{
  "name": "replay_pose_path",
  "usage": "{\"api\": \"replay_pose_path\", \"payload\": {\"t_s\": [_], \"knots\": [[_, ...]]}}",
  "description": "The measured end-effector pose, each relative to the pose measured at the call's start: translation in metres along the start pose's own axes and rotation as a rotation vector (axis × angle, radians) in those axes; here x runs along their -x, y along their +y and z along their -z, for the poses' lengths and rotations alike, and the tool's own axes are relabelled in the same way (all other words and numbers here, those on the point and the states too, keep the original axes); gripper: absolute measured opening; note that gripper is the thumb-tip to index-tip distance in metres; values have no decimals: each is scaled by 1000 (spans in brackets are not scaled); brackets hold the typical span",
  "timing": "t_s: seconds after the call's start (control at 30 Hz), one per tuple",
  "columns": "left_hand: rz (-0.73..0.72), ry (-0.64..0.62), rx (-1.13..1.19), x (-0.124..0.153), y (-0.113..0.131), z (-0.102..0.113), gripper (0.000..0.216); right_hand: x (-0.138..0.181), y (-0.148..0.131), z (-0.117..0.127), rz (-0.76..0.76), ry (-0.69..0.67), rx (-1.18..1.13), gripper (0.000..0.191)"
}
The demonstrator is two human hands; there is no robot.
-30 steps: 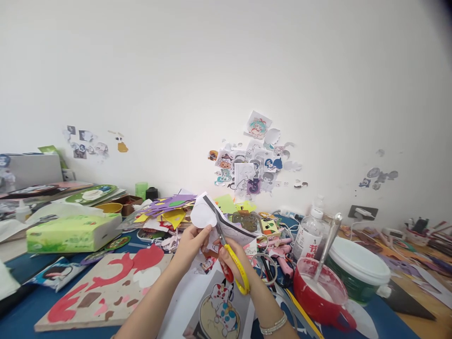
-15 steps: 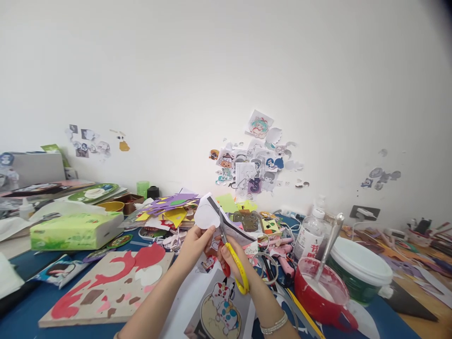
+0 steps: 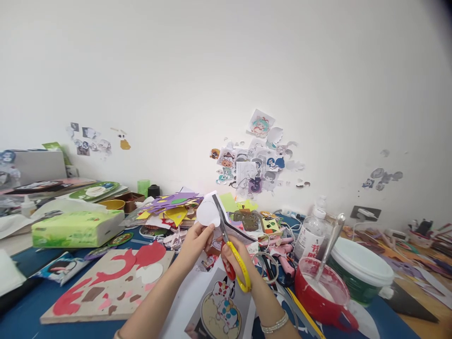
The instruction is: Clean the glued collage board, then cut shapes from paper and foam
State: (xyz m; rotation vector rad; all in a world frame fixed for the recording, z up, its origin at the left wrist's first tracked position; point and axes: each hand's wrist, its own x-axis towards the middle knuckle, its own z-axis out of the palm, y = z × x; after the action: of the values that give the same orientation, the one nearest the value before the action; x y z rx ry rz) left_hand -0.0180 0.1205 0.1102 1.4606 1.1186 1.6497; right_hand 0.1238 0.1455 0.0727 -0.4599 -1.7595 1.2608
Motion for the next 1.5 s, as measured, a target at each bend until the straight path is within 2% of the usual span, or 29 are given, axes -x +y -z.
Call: {"api": "replay_pose_path", "payload": {"t_s": [0.33, 0.57, 0.83, 1.0, 1.23, 1.37, 1.5], "knots": [[-45, 19, -36, 0, -2, 1, 37, -1, 3, -2, 4, 29, -14, 48], [-20, 9, -73, 0, -1, 0, 36, -3, -1, 2, 102, 78, 140, 46], [-21, -3, -28, 0, -1, 1, 37, -3, -2, 5, 48, 57, 118, 46], [-38, -16, 26, -1, -2, 2, 36, -3, 2, 6, -37, 44, 61, 48], [-25, 9, -12, -1, -2, 2, 36, -3, -3, 3, 52, 86, 108, 45], [0, 15, 14, 0, -1, 1, 38, -3, -2, 0, -1, 107, 65, 48], [42, -22, 7, 2, 3, -2, 35, -2, -7, -1, 39, 95, 69, 45]]}}
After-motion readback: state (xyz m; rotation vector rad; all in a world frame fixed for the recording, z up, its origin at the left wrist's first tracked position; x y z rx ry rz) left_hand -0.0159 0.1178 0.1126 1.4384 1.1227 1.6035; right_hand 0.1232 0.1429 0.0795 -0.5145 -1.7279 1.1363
